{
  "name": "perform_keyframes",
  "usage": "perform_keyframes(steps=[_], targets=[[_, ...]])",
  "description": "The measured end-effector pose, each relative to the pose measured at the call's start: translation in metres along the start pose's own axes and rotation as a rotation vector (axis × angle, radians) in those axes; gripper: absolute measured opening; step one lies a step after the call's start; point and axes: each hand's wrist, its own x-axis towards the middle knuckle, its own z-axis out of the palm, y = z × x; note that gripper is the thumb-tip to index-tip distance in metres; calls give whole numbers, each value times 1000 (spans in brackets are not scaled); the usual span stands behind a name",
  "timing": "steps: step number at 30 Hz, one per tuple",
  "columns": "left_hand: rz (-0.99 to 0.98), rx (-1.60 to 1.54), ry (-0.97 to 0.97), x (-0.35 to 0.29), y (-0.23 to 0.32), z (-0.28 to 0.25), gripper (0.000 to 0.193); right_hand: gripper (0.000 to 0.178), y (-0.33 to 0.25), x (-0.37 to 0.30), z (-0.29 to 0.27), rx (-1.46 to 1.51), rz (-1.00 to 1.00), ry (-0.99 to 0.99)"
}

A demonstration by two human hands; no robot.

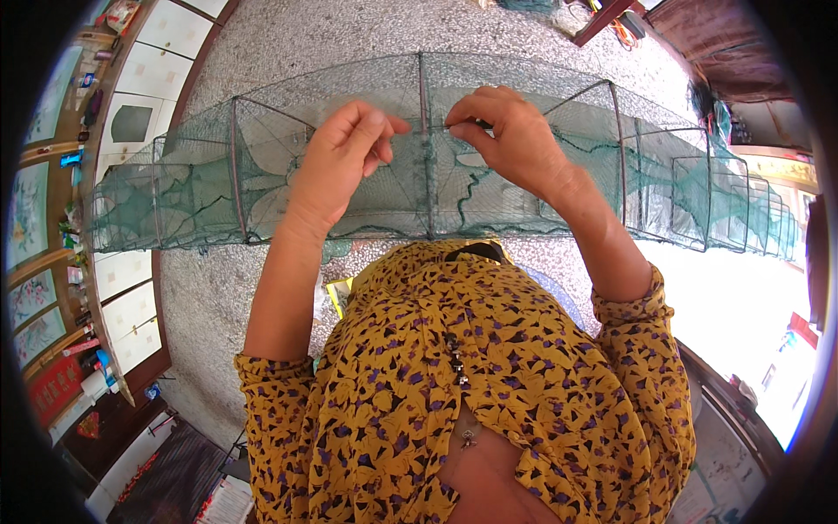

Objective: The person repairs a large green fishing net by hand, then uses a lighter to melt the end of a pink cord on a table.

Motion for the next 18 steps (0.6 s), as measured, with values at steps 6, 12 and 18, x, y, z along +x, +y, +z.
perform_keyframes(steps=[6,12,18], targets=[[-26,-24,44,-2,-4,1,21,13,-7,2,11,255,104,39],[-30,-200,143,3,-15,-5,22,18,-21,14,34,313,-26,107],[-45,-228,232,2,-12,-1,21,16,-29,17,32,34,-139,226]])
